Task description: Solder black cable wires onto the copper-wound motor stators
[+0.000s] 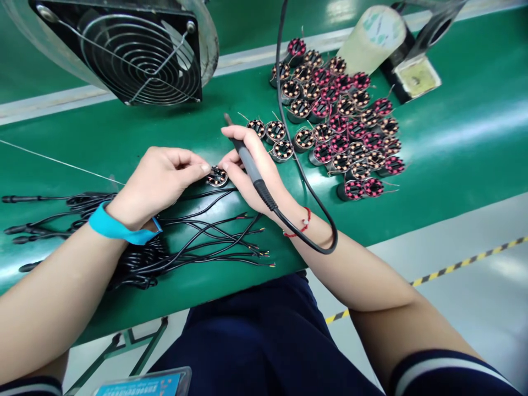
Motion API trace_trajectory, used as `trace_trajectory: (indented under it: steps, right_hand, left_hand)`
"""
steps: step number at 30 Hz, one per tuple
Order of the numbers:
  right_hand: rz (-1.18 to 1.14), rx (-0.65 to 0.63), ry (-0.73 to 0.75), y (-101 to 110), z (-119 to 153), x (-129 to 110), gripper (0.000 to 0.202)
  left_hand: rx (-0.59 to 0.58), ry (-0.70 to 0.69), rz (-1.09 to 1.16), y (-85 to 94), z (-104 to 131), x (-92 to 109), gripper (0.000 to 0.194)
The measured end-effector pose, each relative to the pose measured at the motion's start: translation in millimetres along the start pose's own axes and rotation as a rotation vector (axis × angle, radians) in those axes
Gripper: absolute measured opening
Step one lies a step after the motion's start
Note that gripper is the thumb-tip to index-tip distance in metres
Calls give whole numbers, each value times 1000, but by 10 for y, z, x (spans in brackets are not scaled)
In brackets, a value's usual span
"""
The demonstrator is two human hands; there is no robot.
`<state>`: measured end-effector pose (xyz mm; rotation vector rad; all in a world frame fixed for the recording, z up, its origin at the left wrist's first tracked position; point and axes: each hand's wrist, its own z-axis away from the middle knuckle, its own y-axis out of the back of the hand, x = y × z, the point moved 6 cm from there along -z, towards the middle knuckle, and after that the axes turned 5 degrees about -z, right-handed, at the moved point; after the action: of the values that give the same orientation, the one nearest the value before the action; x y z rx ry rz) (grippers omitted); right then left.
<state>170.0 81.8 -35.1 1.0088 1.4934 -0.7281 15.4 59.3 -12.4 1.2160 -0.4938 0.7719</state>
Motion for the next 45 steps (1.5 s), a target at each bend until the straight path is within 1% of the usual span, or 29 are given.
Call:
trace_trajectory:
  steps: [6,10,14,20,22,25,27,28,32,36,40,45]
  right_hand:
    - [30,-6,22,-3,15,-24,43]
    - [45,-7,3,-17,22,3,44]
    - [68,-14,16,-36,28,4,49]
    - [182,-50,51,-66,21,-6,50]
    - [188,-35,48,-65,17,0,49]
    - [183,24,26,-62,17,9,47]
    - [180,58,13,-71,19,7,46]
    - [177,67,13,-77,20,2,45]
    - [146,78,52,-88,25,-26,45]
    - [114,44,97,-74,34,-20,50]
    - [129,-13,72,-64,33,23,57]
    - [120,-61,50,-73,41,3,55]
  left_hand:
    - [5,12,-16,3,-5,-22,18]
    - [-9,-11,-25,-8,-14,-23,20]
    - [-13,-17,-23,-15,-15,-23,22]
    - [-35,-38,-35,-6,5,-9,27]
    - [-36,-43,-26,0,9,-5,27]
    - [-114,-114,-56,-47,12,32,25]
    - [-171,-160,-90,-87,14,52,27]
    - [-180,-170,-94,-94,13,55,29]
    - [-138,-159,-34,-67,12,58,30]
    - [-124,-117,6,-45,23,48,31]
    - [-99,-116,6,-18,28,51,27]
    - [-66,-98,-26,6,33,42,21]
